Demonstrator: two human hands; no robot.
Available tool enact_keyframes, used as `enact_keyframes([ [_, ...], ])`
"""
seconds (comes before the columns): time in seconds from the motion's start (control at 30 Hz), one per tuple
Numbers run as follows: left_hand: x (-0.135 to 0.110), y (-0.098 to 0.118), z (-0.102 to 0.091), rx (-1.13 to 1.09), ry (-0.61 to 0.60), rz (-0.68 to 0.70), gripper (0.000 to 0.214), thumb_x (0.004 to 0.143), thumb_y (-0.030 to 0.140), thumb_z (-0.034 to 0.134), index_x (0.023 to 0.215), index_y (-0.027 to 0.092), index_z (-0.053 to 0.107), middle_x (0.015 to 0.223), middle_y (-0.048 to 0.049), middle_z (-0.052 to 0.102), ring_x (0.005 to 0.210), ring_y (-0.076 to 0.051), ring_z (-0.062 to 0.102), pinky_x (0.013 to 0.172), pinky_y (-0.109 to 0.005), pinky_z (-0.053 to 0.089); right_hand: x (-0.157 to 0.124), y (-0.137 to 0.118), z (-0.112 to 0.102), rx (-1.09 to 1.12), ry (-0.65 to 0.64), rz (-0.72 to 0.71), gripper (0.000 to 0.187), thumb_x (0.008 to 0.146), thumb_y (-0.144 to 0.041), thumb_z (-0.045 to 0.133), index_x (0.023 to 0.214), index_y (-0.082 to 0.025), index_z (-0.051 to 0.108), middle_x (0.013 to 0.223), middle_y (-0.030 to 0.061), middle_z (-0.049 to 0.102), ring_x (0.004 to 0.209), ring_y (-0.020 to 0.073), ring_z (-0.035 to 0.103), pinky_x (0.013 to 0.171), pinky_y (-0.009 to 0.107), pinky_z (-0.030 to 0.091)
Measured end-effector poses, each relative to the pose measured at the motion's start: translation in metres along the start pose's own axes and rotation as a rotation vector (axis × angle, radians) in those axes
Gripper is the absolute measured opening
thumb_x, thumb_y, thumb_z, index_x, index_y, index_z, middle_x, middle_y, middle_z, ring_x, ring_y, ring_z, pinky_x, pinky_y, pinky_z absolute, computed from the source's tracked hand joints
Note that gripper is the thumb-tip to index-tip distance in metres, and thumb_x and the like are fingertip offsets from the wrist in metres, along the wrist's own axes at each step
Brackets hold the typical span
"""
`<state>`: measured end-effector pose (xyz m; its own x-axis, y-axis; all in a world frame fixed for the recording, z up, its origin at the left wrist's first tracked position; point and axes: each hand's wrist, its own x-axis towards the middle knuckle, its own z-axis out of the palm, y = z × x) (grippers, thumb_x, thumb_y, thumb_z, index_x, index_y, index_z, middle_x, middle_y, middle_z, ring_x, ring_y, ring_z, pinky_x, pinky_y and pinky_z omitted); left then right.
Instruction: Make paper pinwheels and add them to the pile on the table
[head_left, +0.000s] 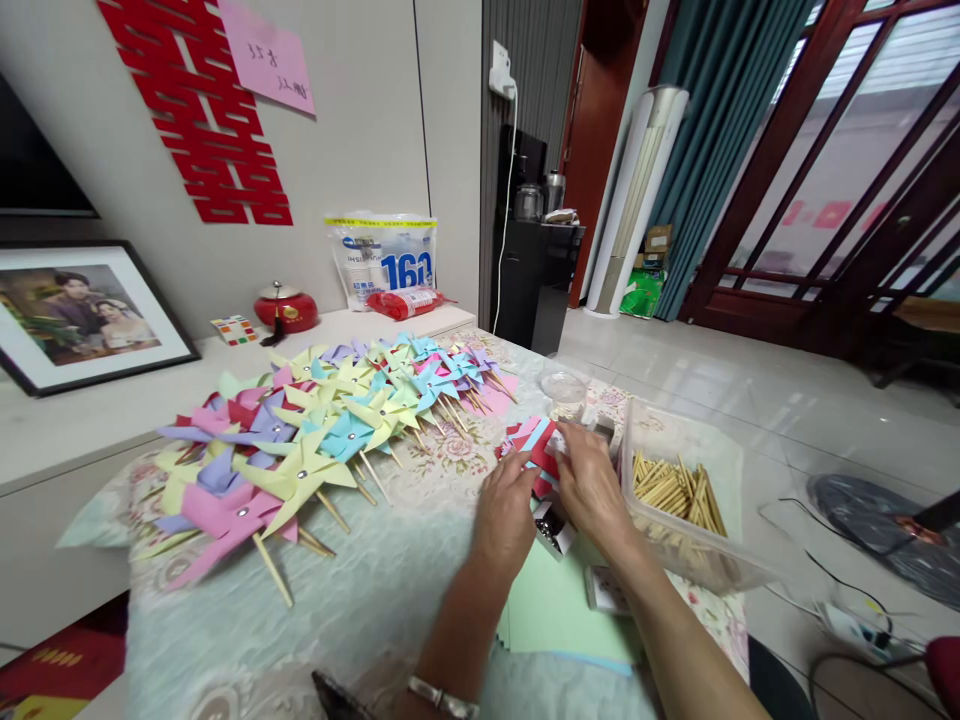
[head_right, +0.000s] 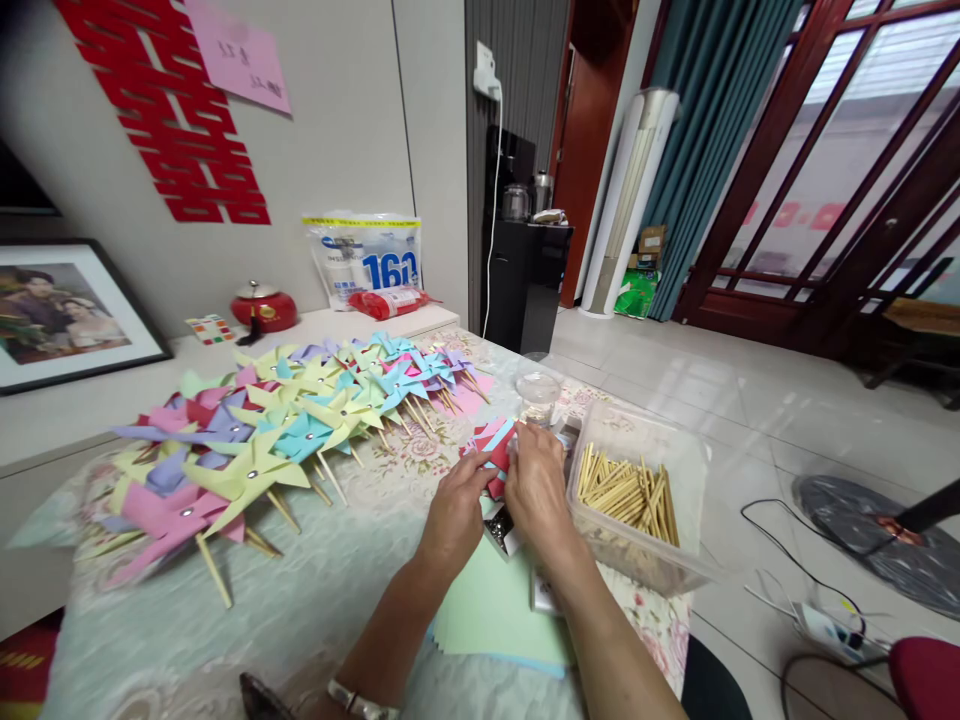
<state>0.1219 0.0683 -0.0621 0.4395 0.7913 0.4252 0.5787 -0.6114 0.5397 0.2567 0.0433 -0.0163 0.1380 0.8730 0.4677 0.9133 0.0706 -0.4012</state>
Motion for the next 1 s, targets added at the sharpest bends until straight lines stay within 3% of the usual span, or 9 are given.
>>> enact_keyframes([
  [0.13, 0.0, 0.003, -0.004, 0.056, -0.044, -0.02, 0.05, 0.083, -0.005, 0.043, 0.119, 0.019, 0.068, 0.138, -0.0107, 0.061, 0.134, -0.028, 0.05, 0.108, -0.048, 0.044, 0.008, 0.0, -0.002, -0.095, -0.157, 0.079, 0.048, 0.082, -0.002, 0.042, 0.126, -0.008, 0.06, 0.12, 0.0204, 0.067, 0.113, 0.0312, 0.059, 0.099, 0.044, 0.045],
  [0.27, 0.0, 0.008, -0.008, 0.091, -0.113, -0.051, 0.053, 0.085, -0.004, 0.043, 0.125, 0.021, 0.066, 0.148, -0.0058, 0.055, 0.139, -0.028, 0.044, 0.111, -0.048, 0.041, 0.009, 0.003, 0.003, -0.118, -0.178, 0.12, 0.05, 0.076, 0.002, 0.044, 0.122, -0.006, 0.062, 0.117, 0.0218, 0.069, 0.109, 0.032, 0.061, 0.094, 0.042, 0.047],
  [0.47, 0.001, 0.01, -0.011, 0.098, -0.175, -0.065, 0.067, 0.08, -0.008, 0.04, 0.137, 0.023, 0.057, 0.151, -0.0034, 0.053, 0.144, -0.031, 0.037, 0.11, -0.05, 0.039, 0.007, 0.005, 0.005, -0.153, -0.168, 0.134, 0.062, 0.073, 0.002, 0.046, 0.134, -0.008, 0.055, 0.121, 0.0211, 0.067, 0.109, 0.0324, 0.061, 0.091, 0.042, 0.048],
  [0.53, 0.001, 0.01, -0.01, 0.088, -0.175, -0.076, 0.071, 0.077, -0.009, 0.039, 0.139, 0.022, 0.056, 0.149, -0.0046, 0.054, 0.143, -0.032, 0.038, 0.109, -0.051, 0.04, 0.007, 0.007, 0.006, -0.132, -0.116, 0.124, 0.06, 0.077, -0.002, 0.046, 0.136, -0.006, 0.053, 0.118, 0.0231, 0.067, 0.107, 0.034, 0.062, 0.09, 0.045, 0.049],
  [0.6, 0.0, 0.009, -0.009, 0.076, -0.158, -0.078, 0.073, 0.075, -0.01, 0.039, 0.138, 0.022, 0.056, 0.148, -0.0057, 0.055, 0.141, -0.033, 0.04, 0.108, -0.052, 0.041, 0.007, 0.01, 0.007, -0.038, 0.013, 0.074, 0.056, 0.083, -0.006, 0.043, 0.138, -0.006, 0.052, 0.117, 0.0229, 0.068, 0.107, 0.0339, 0.062, 0.092, 0.049, 0.049],
  [0.73, -0.001, 0.008, -0.009, 0.039, -0.083, -0.048, 0.069, 0.077, -0.008, 0.039, 0.136, 0.022, 0.057, 0.145, -0.0068, 0.058, 0.136, -0.031, 0.045, 0.106, -0.051, 0.042, 0.006, 0.011, 0.008, 0.211, 0.283, 0.0, 0.049, 0.093, -0.02, 0.046, 0.141, -0.015, 0.05, 0.126, 0.0176, 0.066, 0.114, 0.0307, 0.062, 0.098, 0.052, 0.048],
  [1.0, 0.0, 0.0, -0.008, -0.026, 0.078, -0.084, 0.053, 0.084, -0.005, 0.039, 0.128, 0.013, 0.063, 0.138, -0.0127, 0.062, 0.128, -0.029, 0.052, 0.105, -0.049, 0.043, 0.002, 0.006, 0.009, 0.356, 0.357, 0.06, 0.052, 0.096, -0.033, 0.05, 0.145, -0.014, 0.047, 0.142, 0.0187, 0.058, 0.13, 0.0301, 0.055, 0.108, 0.054, 0.043],
])
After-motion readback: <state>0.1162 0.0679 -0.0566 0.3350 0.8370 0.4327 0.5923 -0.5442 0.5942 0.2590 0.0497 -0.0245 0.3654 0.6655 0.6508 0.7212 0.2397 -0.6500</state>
